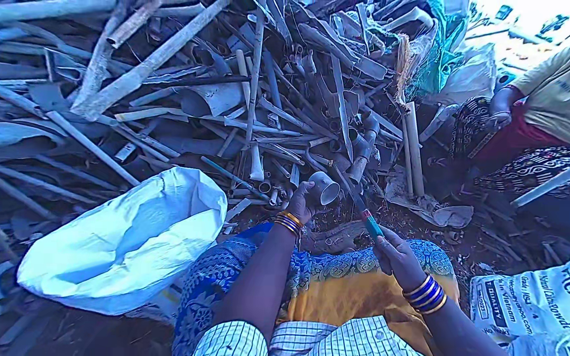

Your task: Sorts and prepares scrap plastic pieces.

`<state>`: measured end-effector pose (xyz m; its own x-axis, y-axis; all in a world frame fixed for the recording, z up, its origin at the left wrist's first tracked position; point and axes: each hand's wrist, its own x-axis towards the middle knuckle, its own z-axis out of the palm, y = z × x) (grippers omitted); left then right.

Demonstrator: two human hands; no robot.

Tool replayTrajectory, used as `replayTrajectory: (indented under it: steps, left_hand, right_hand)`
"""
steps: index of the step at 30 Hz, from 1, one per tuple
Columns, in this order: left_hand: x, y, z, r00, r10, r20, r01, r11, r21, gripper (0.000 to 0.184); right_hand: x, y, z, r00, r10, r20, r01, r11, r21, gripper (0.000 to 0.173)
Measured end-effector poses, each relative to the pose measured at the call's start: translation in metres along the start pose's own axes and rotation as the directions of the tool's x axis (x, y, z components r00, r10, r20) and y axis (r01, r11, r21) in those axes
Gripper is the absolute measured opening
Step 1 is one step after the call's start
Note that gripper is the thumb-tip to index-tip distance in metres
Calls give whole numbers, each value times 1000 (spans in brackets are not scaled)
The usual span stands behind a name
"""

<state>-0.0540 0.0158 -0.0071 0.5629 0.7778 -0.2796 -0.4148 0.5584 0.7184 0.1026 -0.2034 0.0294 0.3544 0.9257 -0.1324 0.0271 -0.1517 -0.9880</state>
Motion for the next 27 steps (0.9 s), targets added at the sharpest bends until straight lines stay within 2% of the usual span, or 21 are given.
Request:
replayTrajectory:
  steps: [2,5,7,9,10,12,14,15,16,19,21,23,25,27]
  left_hand:
    - [-4,-1,-1,998,49,30,-50,998,22,32]
    - [-4,-5,-6,986,157,54,-157,988,-8,28]
    - [-1,-4,-7,977,213,-7,-213,972,-101,31]
    - [3,2,-7,974,182,-135,-206,959,-192,34]
    - [5,4,-7,970,136,-202,-179,961,-212,35]
    - [8,3,-7,968,60,-244,-109,975,-193,36]
    - [8,-1,-4,974,41,-222,-68,991,-115,31]
    - [7,-3,-2,980,45,-192,-61,995,-78,30]
    - [5,-4,0,984,47,-170,-56,997,-53,29]
    - [6,-2,1,983,61,-174,-67,997,-30,30]
    - [7,0,-3,983,55,-177,-60,998,-19,31]
    - [8,-1,-3,988,53,-148,-53,999,4,28]
    - [8,1,-1,984,85,-159,-77,995,56,25]
    - [2,9,-5,956,236,-176,-202,961,191,28]
  right_hand:
    - [-2,0,-3,1000,4,8,-4,1000,-7,42]
    - [-5,-1,-11,996,-15,-84,19,999,44,38]
    - [-9,-2,-20,1000,-4,-26,6,996,88,37]
    - [-14,0,-26,997,17,72,-21,998,60,37]
    - [-14,0,-27,993,25,118,-23,1000,-15,38]
    - [-13,-2,-28,988,-25,154,77,935,-346,43]
    - [-9,-4,-23,977,-154,146,212,699,-682,47]
    - [-6,-4,-19,970,-192,147,236,617,-751,48]
    - [-6,-4,-16,973,-166,159,228,596,-770,48]
    - [-5,-8,-11,966,-120,228,242,731,-638,46]
    - [0,-6,-14,975,-130,178,208,813,-544,44]
    - [3,-7,-20,986,-42,164,128,822,-555,45]
    - [3,-2,-27,970,33,241,110,824,-556,47]
    - [0,5,-40,973,-51,226,175,803,-569,47]
